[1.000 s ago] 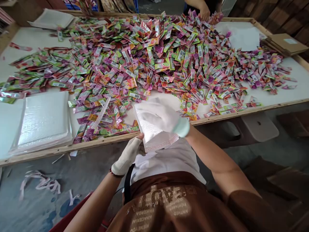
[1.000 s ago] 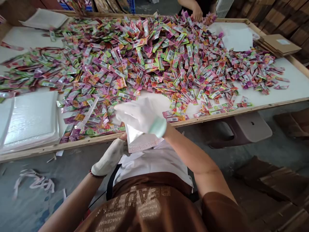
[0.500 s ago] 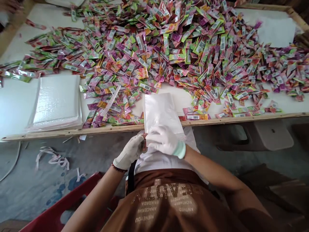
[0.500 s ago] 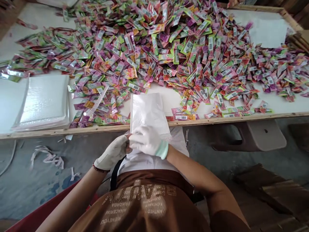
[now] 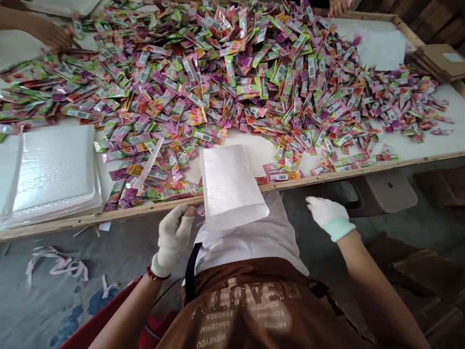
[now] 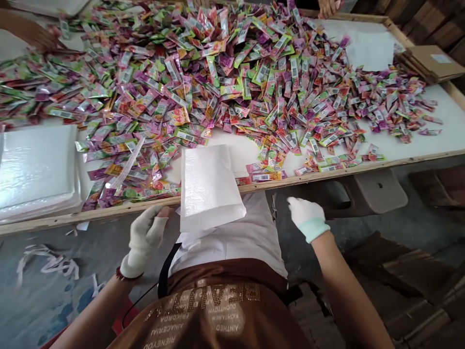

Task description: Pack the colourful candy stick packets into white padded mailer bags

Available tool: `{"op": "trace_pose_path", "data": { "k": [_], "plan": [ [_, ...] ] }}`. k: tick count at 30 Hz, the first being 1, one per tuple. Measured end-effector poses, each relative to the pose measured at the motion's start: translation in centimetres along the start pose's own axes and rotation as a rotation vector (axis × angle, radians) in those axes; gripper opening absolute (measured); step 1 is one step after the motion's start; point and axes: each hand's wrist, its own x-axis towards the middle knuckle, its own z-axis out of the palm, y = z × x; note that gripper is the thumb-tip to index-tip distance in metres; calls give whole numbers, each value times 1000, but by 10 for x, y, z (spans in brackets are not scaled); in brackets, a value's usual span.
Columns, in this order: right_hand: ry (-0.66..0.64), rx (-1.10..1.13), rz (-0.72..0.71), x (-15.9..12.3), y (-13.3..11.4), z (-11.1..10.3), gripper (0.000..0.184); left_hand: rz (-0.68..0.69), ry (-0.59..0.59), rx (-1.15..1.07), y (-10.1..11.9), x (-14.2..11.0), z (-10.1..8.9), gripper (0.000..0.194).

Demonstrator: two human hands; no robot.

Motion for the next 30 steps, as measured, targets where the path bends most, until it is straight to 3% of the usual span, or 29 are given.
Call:
{"op": "trace_pose_path", "data": {
  "k": [2,3,6,8,10,13,17,19,21,22,24,27,29,30],
  "plan": [
    [199,-71,-203,10,-14,13,40,254,90,256,-3,9,-1,17],
    [272,-45,-363,17,-28,21,45,377,72,335,-4,13,0,22],
    [328,77,-815,33,-69,40,47,679,-178,393,-3,21,2,30],
    [307,200,-963,39,-87,45,42,747,-313,327,0,19,3,23],
    [307,374,-947,40,-96,43,31,640,-286,250,5,15,4,17],
    [281,587,-745,42,-107,31,29,334,-169,220,19,19,7,25],
    [238,558,-527,57,-125,23,42,81,-173,273,39,50,12,30],
    [278,478,-457,68,-133,27,30,18,-123,233,43,67,14,31],
    [290,494,-386,77,-138,32,7,-97,-130,37,44,78,14,32],
    [270,566,-364,79,-140,34,12,-174,-166,-90,45,80,14,36],
    [182,808,-374,80,-146,31,29,-315,-285,-285,48,79,11,45],
    [47,1119,-462,76,-159,12,36,-455,-463,-391,59,77,-4,49],
    [-22,1180,-545,78,-164,-4,44,-525,-456,-416,76,85,-23,49],
    [-33,1171,-587,82,-163,-13,47,-495,-392,-377,87,94,-36,48]
  ]
}}
